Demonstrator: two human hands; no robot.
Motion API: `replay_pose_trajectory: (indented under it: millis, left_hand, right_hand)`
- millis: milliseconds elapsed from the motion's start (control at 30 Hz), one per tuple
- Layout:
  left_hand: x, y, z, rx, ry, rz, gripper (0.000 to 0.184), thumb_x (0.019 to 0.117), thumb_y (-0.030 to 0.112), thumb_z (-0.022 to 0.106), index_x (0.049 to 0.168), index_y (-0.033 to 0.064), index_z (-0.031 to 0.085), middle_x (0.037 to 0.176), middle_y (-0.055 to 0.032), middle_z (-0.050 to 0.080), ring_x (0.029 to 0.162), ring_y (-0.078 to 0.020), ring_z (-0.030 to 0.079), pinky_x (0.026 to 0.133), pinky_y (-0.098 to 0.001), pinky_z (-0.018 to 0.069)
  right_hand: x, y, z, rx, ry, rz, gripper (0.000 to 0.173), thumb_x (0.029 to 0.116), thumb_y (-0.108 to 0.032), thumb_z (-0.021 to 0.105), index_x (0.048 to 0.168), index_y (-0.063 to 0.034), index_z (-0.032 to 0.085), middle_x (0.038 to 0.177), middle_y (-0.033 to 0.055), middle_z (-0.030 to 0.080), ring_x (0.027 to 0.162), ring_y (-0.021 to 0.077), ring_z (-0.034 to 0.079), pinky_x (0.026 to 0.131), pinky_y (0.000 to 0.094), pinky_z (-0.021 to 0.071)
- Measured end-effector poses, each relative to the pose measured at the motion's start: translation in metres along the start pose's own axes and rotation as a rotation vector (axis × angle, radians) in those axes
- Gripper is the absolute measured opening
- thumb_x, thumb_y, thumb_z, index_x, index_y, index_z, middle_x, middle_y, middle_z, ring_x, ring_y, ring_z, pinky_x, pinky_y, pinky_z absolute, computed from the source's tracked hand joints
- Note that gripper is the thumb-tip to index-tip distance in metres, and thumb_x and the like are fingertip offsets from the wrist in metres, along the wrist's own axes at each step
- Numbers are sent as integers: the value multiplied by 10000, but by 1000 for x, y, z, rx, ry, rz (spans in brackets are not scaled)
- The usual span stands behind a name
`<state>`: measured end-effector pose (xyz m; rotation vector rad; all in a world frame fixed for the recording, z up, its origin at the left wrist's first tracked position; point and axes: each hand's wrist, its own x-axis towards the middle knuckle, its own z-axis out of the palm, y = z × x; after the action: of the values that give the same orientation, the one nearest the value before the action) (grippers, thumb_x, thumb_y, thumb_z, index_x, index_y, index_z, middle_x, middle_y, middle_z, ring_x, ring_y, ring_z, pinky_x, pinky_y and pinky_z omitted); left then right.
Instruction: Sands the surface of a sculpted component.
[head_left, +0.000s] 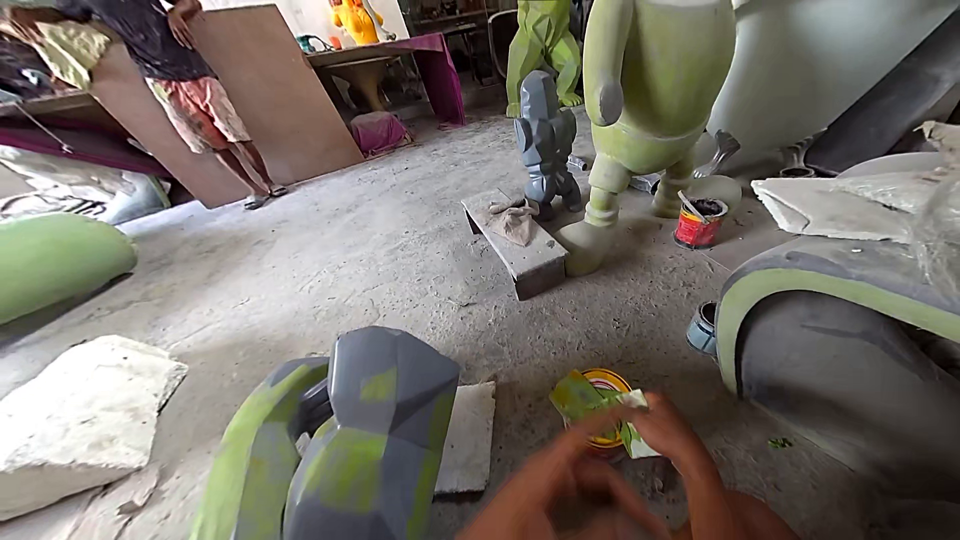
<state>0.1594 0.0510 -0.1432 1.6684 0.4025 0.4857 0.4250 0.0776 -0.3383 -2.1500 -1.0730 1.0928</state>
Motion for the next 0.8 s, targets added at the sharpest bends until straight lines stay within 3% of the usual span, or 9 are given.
replay_pose_trajectory:
  millis: [33,100,167,233,300,400,500,600,800]
  left_hand:
    - [16,-53,-18,47,156,-72,677,970,128,686,1552,21,357,1188,-127,727,1013,-236,729,880,-419,624]
    - [37,-148,-46,246,419,-393,583,977,277,694,1467,42,483,1251,-123,692,1099,-227,705,946,-402,600]
    - [48,-207,-61,340,474,-663,810,932,476,710,1521,11,405,1406,-201,592,1278,-312,606,1077,-490,500]
    - [56,-238,-63,348,427,-753,974,909,555,703,1579,-12,279,1493,-236,510,1378,-346,520,1150,-510,428]
    - [69,-253,-61,334,400,-712,906,907,545,715,1529,-16,370,1441,-222,561,1335,-323,561,1130,-484,452]
    - [89,-261,-55,302,536,-553,525,867,279,801,1292,25,629,1228,-138,693,1105,-227,696,985,-418,573]
    - [99,-251,-48,350,651,-432,395,834,161,786,1187,39,659,1137,-109,696,1031,-211,692,921,-399,583]
    - [98,-250,-41,223,729,-246,252,872,101,732,1098,27,649,942,-68,709,830,-153,696,779,-334,596]
    - [78,-221,-48,-570,976,-217,219,1049,111,572,1199,-43,613,1094,-201,697,987,-295,700,861,-475,599]
  right_hand:
    - [1,0,2,-97,-63,-1,374,927,-338,646,1137,-32,691,1060,185,711,1008,339,692,896,596,539]
    - [-2,-3,6,-252,-162,-23,393,943,-334,636,1195,-40,698,1149,216,699,1095,385,669,946,640,511]
    - [-4,-5,9,-335,-198,-28,388,935,-332,639,1223,-78,693,1176,192,700,1123,375,663,953,638,507]
    - [-4,-2,13,-369,-209,-32,427,913,-329,650,1279,-110,677,1223,160,697,1164,346,656,981,624,505]
    - [-3,0,15,-376,-206,-47,455,903,-318,654,1308,-111,666,1282,147,677,1206,329,639,1009,611,497]
    - [-5,-4,15,-414,-229,-52,411,916,-309,638,1253,-80,692,1372,138,628,1263,316,604,1042,592,481]
    - [-7,-8,13,-439,-258,-37,356,924,-316,623,1168,-73,713,1240,170,683,1164,346,649,969,617,504]
    - [-6,-5,10,-315,-272,-4,353,944,-325,623,1154,-50,691,1098,192,704,1045,351,679,904,609,521]
    - [-4,6,6,230,18,-9,325,920,-243,696,1163,-27,703,1067,179,702,992,301,683,893,536,550]
